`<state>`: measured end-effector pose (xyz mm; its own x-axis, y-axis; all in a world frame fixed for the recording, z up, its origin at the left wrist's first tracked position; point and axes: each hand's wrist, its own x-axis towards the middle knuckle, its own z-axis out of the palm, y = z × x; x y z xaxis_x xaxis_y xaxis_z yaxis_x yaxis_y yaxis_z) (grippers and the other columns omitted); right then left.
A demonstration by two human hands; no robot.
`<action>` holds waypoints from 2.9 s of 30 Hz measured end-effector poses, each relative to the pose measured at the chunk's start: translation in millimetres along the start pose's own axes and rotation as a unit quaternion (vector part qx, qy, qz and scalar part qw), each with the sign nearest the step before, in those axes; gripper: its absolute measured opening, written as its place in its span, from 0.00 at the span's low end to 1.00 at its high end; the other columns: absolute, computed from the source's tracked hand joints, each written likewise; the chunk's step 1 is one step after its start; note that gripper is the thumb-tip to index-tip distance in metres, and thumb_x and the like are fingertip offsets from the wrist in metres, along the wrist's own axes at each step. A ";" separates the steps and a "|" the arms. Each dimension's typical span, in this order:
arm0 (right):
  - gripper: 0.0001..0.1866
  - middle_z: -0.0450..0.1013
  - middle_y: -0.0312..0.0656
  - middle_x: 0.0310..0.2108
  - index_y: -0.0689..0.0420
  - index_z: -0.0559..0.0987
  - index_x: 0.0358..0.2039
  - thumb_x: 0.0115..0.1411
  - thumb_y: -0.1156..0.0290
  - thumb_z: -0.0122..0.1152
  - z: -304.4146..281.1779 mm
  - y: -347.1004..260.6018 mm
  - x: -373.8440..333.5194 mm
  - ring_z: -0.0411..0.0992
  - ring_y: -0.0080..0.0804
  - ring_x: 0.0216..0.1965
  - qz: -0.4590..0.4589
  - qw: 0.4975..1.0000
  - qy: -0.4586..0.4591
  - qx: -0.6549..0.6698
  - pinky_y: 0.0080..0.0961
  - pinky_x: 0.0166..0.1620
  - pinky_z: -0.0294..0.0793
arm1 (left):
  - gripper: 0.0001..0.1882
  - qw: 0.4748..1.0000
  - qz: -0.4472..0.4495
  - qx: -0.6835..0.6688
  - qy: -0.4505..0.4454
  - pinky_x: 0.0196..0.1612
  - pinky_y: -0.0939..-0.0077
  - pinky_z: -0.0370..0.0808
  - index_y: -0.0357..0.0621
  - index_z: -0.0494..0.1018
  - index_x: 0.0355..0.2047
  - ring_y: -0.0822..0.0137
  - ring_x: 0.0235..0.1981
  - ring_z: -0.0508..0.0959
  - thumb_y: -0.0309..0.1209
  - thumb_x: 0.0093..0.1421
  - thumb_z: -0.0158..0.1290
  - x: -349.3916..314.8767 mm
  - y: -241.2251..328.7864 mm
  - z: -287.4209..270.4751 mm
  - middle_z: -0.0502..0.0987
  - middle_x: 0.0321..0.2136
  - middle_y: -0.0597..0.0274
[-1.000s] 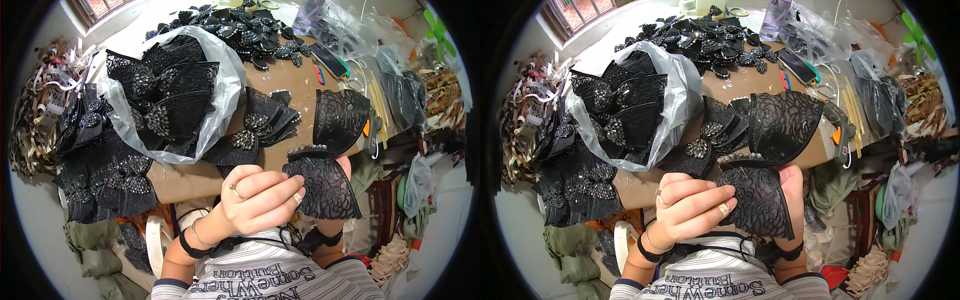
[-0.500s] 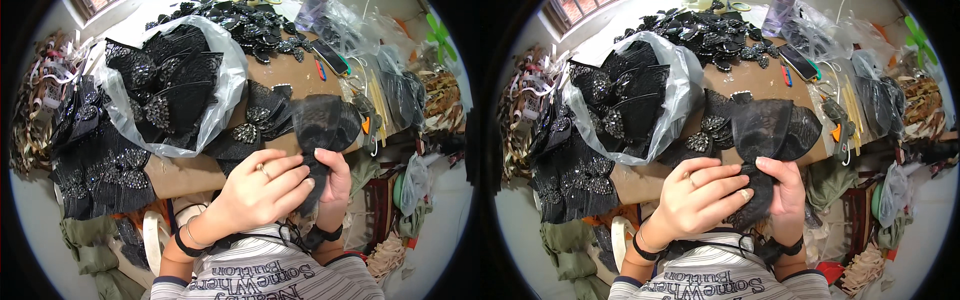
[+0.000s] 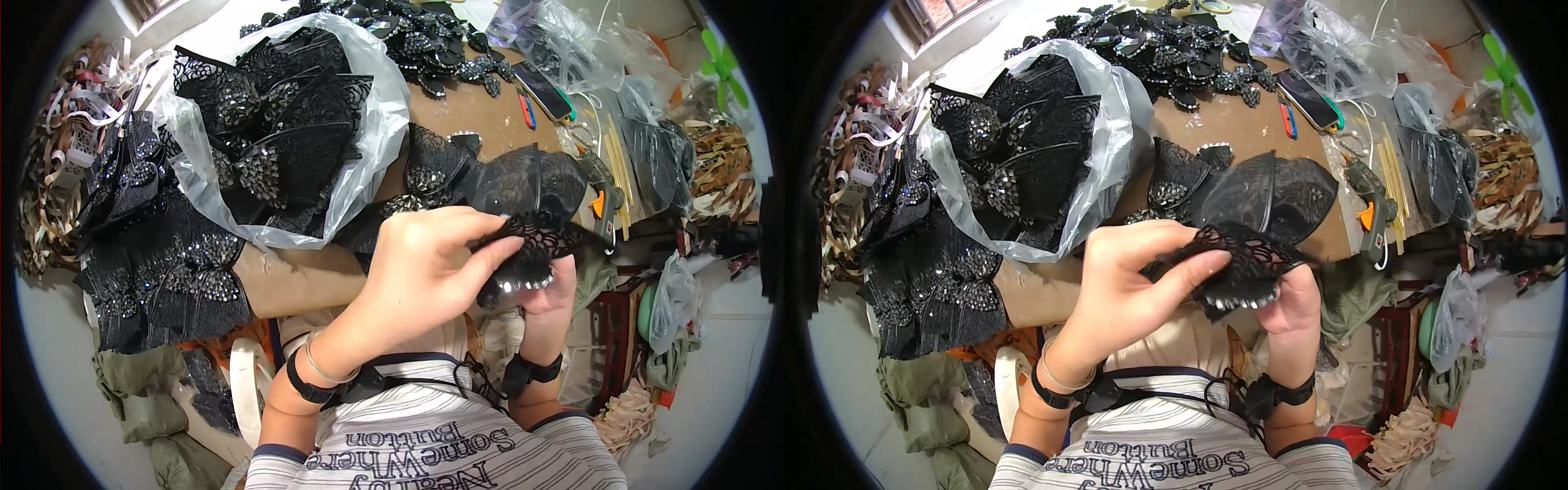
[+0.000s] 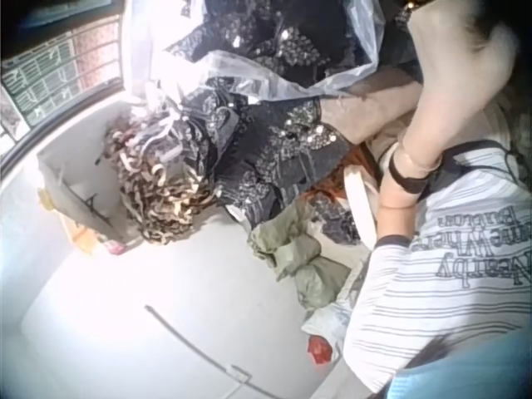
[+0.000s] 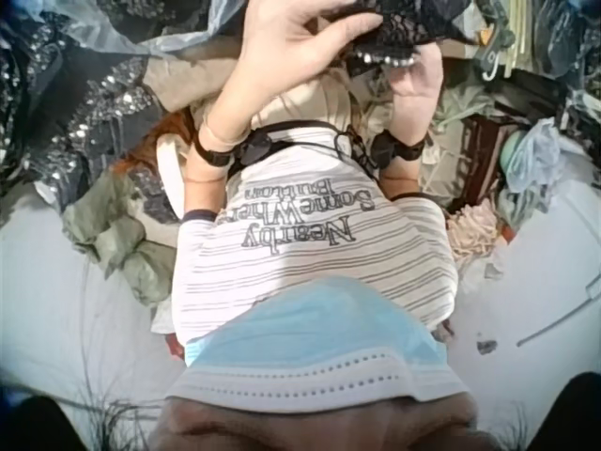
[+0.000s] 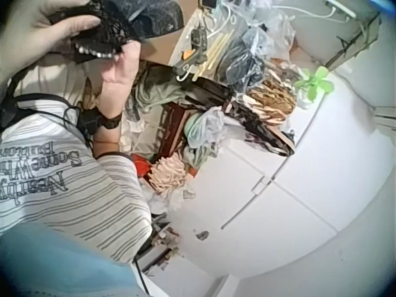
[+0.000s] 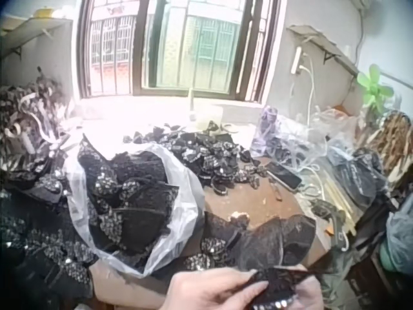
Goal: The person handles black lace fabric pieces with sequins, folding and aligning them by hand. They use a hot glue gun to attach a lace strip to a piece, then continue folding and organizing the items on the table.
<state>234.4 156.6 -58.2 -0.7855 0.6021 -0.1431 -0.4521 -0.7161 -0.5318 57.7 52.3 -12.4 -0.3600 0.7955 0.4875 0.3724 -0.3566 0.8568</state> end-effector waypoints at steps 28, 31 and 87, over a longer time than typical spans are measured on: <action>0.23 0.73 0.41 0.37 0.69 0.69 0.50 0.61 0.64 0.45 85.2 -10.5 -17.3 0.73 0.22 0.37 -0.010 0.963 0.036 -0.268 0.17 0.40 0.72 | 0.15 0.920 0.319 0.226 0.007 0.33 0.79 0.75 0.46 0.81 0.28 0.69 0.33 0.76 0.27 0.34 0.63 -29.4 18.7 9.4 0.72 0.28 0.70; 0.21 0.74 0.40 0.36 0.68 0.69 0.50 0.61 0.67 0.47 81.5 -9.3 -17.9 0.73 0.21 0.36 -0.005 0.976 0.041 -0.214 0.17 0.40 0.72 | 0.15 0.916 0.321 0.242 -0.008 0.34 0.79 0.75 0.47 0.81 0.29 0.69 0.35 0.76 0.29 0.36 0.63 -31.3 21.2 7.7 0.72 0.30 0.70; 0.41 0.65 0.47 0.57 0.69 0.57 0.61 0.61 0.49 0.56 -0.1 12.6 -0.2 0.66 0.35 0.57 0.006 0.957 -0.052 -0.286 0.32 0.59 0.65 | 0.16 0.971 -0.222 -0.072 0.046 0.21 0.74 0.64 0.31 0.72 0.19 0.70 0.18 0.68 0.29 0.61 0.54 -16.2 -20.5 18.6 0.69 0.14 0.57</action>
<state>228.9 147.6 -64.9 -0.8407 0.5349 -0.0836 -0.1612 -0.3947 -0.9046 71.8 55.8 -41.0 -0.5353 0.8416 0.0710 0.0423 -0.0573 0.9975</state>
